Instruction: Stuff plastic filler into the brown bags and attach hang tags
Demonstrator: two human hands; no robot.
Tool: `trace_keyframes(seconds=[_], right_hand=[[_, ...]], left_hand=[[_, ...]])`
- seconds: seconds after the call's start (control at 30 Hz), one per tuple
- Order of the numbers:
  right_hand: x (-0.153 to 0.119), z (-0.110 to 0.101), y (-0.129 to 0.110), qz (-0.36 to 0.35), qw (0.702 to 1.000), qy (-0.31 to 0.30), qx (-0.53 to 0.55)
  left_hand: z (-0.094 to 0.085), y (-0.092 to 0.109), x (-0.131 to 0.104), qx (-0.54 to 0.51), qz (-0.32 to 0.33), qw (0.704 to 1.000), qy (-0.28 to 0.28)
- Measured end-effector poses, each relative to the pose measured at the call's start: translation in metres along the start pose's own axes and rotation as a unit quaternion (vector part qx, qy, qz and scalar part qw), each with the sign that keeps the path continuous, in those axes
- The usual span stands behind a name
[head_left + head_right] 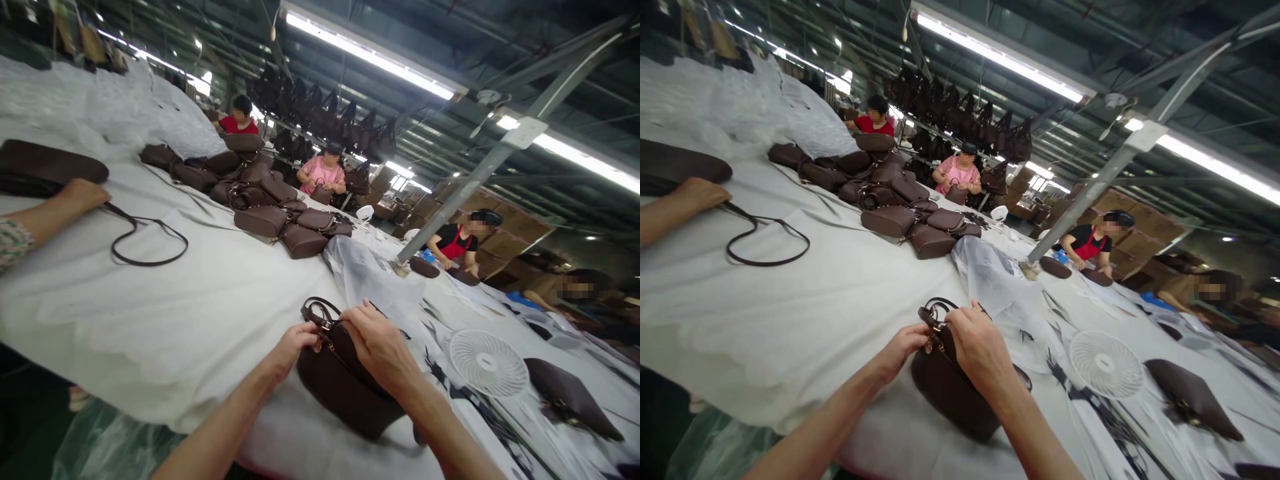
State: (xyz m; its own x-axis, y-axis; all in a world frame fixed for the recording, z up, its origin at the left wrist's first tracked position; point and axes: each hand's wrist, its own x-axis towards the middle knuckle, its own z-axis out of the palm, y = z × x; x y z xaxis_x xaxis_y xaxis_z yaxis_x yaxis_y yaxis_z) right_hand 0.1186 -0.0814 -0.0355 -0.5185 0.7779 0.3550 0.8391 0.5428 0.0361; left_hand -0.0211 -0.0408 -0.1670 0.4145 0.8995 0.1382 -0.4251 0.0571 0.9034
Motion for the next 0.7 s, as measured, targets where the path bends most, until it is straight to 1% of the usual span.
trace_keyframes(seconds=[0.07, 0.13, 0.23, 0.33, 0.43, 0.5, 0.57, 0.63, 0.7], right_hand=[[-0.004, 0.017, 0.005, 0.021, 1.000, 0.005, 0.010], [-0.010, 0.030, 0.010, 0.035, 0.999, 0.011, 0.014], [-0.015, 0.040, 0.013, 0.053, 0.998, 0.023, 0.016], [-0.013, 0.039, 0.012, 0.076, 0.996, 0.031, 0.034], [-0.006, 0.032, 0.014, 0.143, 0.984, 0.044, 0.096], [-0.002, 0.030, 0.016, 0.168, 0.978, 0.051, 0.113], [0.000, 0.033, 0.019, 0.151, 0.984, 0.044, 0.079], [0.000, 0.041, 0.022, 0.126, 0.991, 0.039, 0.015], [-0.002, 0.049, 0.026, 0.125, 0.990, 0.055, -0.047]], left_hand=[[0.005, -0.002, 0.004, -0.033, -0.005, 0.998, 0.049], [0.011, -0.005, 0.009, -0.044, -0.009, 0.995, 0.091], [0.017, -0.009, 0.017, -0.037, -0.001, 0.992, 0.125], [0.019, -0.009, 0.022, -0.016, 0.022, 0.990, 0.139], [0.018, -0.007, 0.021, 0.035, 0.053, 0.990, 0.129], [0.018, -0.004, 0.018, 0.087, 0.081, 0.983, 0.138], [0.019, -0.002, 0.014, 0.139, 0.106, 0.971, 0.166], [0.020, -0.002, 0.012, 0.182, 0.121, 0.958, 0.187], [0.021, -0.002, 0.013, 0.197, 0.121, 0.955, 0.185]])
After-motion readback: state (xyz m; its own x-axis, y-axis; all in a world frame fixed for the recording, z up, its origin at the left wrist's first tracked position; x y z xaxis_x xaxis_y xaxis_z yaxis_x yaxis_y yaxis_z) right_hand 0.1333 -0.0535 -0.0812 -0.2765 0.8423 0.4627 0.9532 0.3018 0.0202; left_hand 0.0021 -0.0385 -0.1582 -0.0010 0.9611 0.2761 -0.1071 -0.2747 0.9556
